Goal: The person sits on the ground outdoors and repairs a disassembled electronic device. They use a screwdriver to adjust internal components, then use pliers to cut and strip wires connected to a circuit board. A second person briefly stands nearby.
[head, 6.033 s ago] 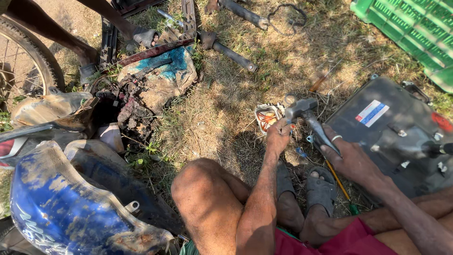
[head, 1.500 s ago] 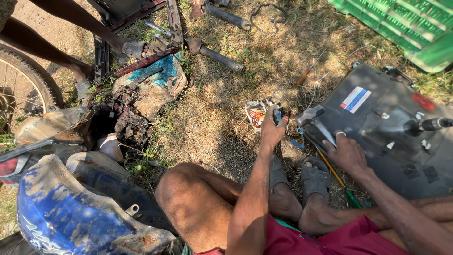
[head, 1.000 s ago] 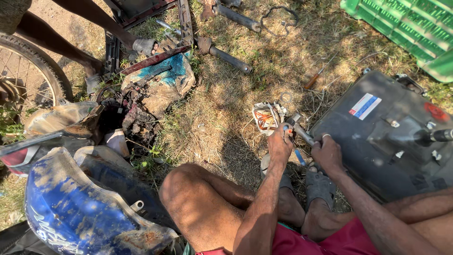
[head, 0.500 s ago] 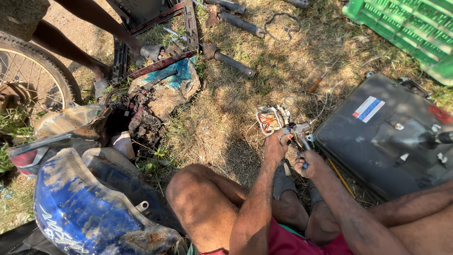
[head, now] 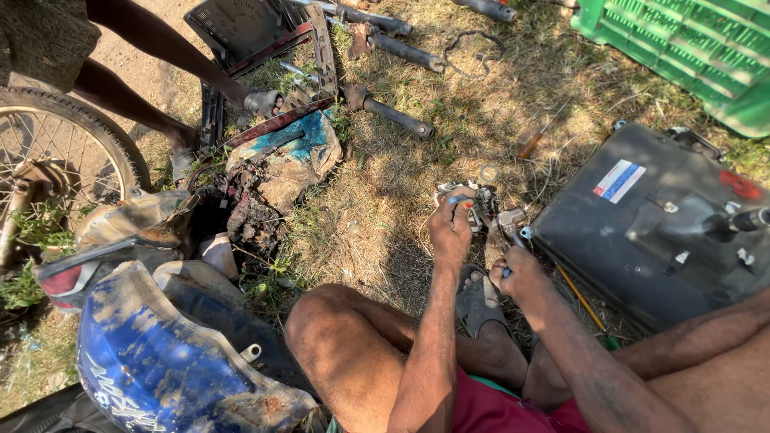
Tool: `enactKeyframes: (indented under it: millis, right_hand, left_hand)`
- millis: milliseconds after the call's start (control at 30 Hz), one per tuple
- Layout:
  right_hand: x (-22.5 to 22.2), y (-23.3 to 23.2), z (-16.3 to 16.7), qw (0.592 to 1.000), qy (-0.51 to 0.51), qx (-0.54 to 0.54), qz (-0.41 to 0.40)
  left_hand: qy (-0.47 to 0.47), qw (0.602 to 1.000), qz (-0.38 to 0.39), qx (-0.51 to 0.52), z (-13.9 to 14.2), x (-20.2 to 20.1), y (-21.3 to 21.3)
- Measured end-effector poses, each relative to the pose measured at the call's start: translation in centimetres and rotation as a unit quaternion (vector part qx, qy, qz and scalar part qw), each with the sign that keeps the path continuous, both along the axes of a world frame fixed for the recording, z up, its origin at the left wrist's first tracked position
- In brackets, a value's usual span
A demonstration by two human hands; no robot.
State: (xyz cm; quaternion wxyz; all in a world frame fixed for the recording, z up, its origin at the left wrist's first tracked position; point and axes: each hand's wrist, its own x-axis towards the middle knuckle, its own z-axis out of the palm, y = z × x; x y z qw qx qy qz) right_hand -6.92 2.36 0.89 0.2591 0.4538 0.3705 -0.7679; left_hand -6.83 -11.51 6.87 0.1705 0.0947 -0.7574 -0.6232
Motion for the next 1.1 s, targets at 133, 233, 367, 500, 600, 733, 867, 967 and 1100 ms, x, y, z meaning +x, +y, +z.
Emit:
enactKeyframes:
  millis: [133, 233, 367, 500, 600, 733, 867, 967, 1100]
  right_hand:
    - [2.4, 1.0, -0.5, 0.995, 0.102, -0.014, -0.004]
    - [2.9, 1.3, 1.9, 0.984, 0.176, 0.014, -0.018]
    - [4.1, 0.9, 6.8, 0.943, 0.313, 0.107, -0.024]
    - [4.3, 1.4, 10.7, 0.851, 0.507, 0.137, -0.018]
    - [3.8, 2.3, 11.5, 0.798, 0.587, 0.134, -0.038]
    - [2.4, 3.5, 10.9, 0.798, 0.592, 0.109, -0.041]
    - [1.9, 4.4, 10.4, 0.814, 0.557, 0.152, -0.063]
    - [1.8, 5.0, 10.6, 0.807, 0.563, 0.157, -0.086]
    - [1.3, 5.3, 10.9, 0.815, 0.546, 0.138, -0.134]
  left_hand:
    - [-0.002, 0.995, -0.067, 0.067, 1.8, -0.2, -2.3]
    - [0.103, 0.982, -0.082, 0.133, 1.6, 0.0, -2.8]
    - [0.195, 0.909, 0.003, 0.369, 0.4, -0.3, -3.2]
    - [0.146, 0.803, 0.059, 0.575, -1.2, -0.2, -3.1]
    - [0.093, 0.71, 0.062, 0.696, -2.6, -0.4, -1.7]
    - [0.006, 0.662, 0.077, 0.746, -4.2, -0.4, 1.5]
    - [0.093, 0.611, -0.006, 0.786, -4.1, -0.3, 3.8]
    - [0.074, 0.612, 0.046, 0.786, -3.5, -0.2, 4.3]
    - [0.103, 0.672, 0.051, 0.731, -2.8, 0.4, 5.0]
